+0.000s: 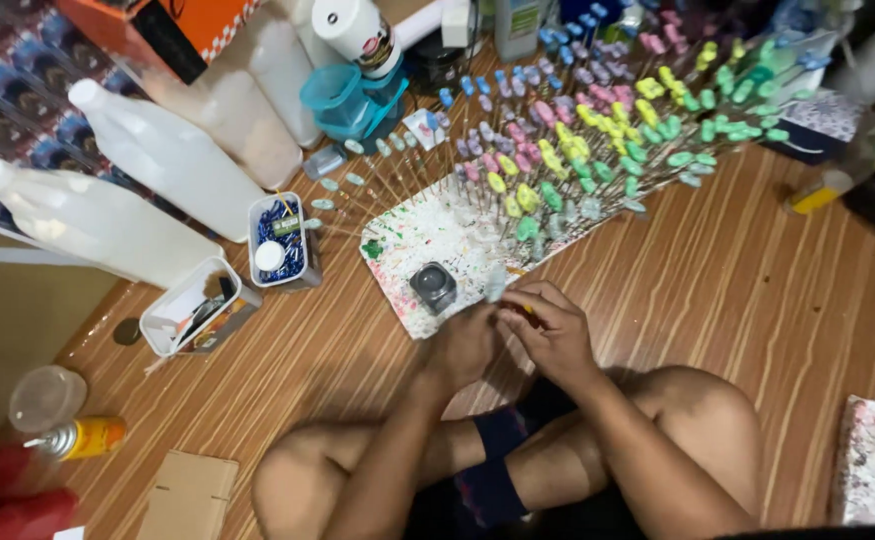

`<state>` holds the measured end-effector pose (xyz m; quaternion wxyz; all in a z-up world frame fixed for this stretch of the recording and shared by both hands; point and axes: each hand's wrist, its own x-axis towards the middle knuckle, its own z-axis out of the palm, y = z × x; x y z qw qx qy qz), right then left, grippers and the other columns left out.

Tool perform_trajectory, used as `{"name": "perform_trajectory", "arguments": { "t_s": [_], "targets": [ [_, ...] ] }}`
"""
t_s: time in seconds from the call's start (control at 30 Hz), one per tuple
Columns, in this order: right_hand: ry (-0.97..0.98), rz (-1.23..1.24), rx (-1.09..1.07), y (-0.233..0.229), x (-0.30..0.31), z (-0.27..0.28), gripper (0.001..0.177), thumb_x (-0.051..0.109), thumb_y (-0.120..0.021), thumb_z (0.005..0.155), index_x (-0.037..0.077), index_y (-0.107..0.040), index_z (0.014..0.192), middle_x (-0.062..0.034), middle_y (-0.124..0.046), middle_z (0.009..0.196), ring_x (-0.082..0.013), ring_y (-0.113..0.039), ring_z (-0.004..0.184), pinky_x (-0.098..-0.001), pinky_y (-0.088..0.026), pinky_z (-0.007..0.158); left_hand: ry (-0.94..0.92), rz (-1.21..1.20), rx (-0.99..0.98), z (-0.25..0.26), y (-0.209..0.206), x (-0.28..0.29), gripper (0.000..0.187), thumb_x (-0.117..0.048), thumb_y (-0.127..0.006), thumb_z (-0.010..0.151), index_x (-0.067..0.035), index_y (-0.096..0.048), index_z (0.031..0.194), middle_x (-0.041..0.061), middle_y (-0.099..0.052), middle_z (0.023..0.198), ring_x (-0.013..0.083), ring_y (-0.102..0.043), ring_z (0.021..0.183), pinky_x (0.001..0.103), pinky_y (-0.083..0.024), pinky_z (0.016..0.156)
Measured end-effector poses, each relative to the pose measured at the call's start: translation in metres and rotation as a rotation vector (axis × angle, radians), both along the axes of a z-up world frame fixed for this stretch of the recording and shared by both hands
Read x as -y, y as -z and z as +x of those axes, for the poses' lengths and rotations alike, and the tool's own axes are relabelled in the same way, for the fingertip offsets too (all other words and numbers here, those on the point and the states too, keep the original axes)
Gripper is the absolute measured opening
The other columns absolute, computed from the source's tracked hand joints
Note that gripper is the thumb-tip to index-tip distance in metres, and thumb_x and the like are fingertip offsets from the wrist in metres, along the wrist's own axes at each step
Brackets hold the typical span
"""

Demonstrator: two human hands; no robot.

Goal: Detailing fishing lures by applying paint with a small brush

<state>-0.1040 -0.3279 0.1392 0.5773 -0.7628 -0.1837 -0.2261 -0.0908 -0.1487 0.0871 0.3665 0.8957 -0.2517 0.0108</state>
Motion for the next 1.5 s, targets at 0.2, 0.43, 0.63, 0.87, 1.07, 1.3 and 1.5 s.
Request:
{"name": "perform_trajectory", "arguments": {
  "t_s": [0.2,0.43,0.63,0.87,1.07,1.3,1.5],
  "targets": [
    [0.277,-0.009,-0.087,0.017,0.052,-0.007,0.016,0.013,-0.084,0.087,0.009,-0.082,0.102,-0.0117,-0.075,0.094,-0.0303,-0.074,0.085,-0.0385,-0.057,0.076,0.095,-0.002,0.191,0.008,-0.051,0.071,0.032,-0.014,-0.046,0.099,-0.011,-0.062,0.125,0.02,-0.073,0.11,0.0382,-0.072,0.104,0.049,-0.057,0.085],
    [0.575,0.062,-0.018,0.031,0.099,0.022,0.013,0.003,-0.083,0.091,0.0,-0.078,0.103,-0.0226,-0.072,0.092,-0.0386,-0.072,0.087,-0.0417,-0.056,0.074,-0.098,-0.117,0.198,0.019,-0.008,0.128,0.043,-0.033,-0.044,0.107,-0.004,-0.057,0.136,0.024,-0.071,0.117,0.039,-0.069,0.111,0.047,-0.054,0.093],
    [0.808,0.433,-0.145,0.059,0.115,0.069,0.01,0.01,-0.082,0.095,0.004,-0.08,0.103,-0.012,-0.075,0.093,-0.0149,-0.067,0.091,-0.0307,-0.055,0.082,-0.28,-0.668,-0.231,0.029,0.053,0.16,0.042,-0.014,-0.053,0.103,0.005,-0.051,0.141,0.034,-0.062,0.131,0.0453,-0.061,0.124,0.05,-0.052,0.102],
    [1.008,0.338,-0.32,0.107,0.113,0.112,0.013,0.028,-0.089,0.087,0.023,-0.084,0.097,-0.0057,-0.074,0.077,-0.0147,-0.068,0.074,-0.0293,-0.054,0.067,-0.355,-0.483,-0.277,0.049,0.072,0.175,0.044,-0.029,-0.052,0.103,-0.006,-0.055,0.141,0.03,-0.064,0.129,0.0443,-0.059,0.125,0.048,-0.049,0.107],
    [0.986,0.306,-0.225,0.119,0.102,0.121,0.013,0.016,-0.089,0.087,0.013,-0.083,0.098,-0.0118,-0.076,0.084,-0.0235,-0.074,0.082,-0.0348,-0.056,0.073,-0.377,-0.266,-0.068,0.079,0.123,0.186,0.042,-0.031,-0.061,0.094,-0.014,-0.062,0.133,0.016,-0.07,0.123,0.0333,-0.065,0.118,0.044,-0.05,0.103],
    [1.017,0.258,-0.223,0.133,0.102,0.132,0.011,0.018,-0.09,0.086,0.016,-0.084,0.095,-0.0078,-0.076,0.085,-0.0224,-0.075,0.084,-0.0344,-0.057,0.076,-0.24,-0.328,-0.064,0.09,0.141,0.189,0.066,0.002,-0.066,0.077,-0.002,-0.049,0.141,0.025,-0.037,0.158,0.0441,-0.034,0.147,0.05,-0.032,0.122],
    [0.992,0.252,-0.226,0.125,0.092,0.13,0.009,0.015,-0.088,0.085,0.016,-0.083,0.091,-0.0063,-0.07,0.075,-0.017,-0.067,0.071,-0.0321,-0.053,0.068,-0.158,-0.283,-0.072,0.099,0.155,0.174,0.068,-0.01,-0.072,0.077,-0.011,-0.053,0.142,0.015,-0.035,0.163,0.0363,-0.038,0.147,0.044,-0.036,0.12]
  ]
}}
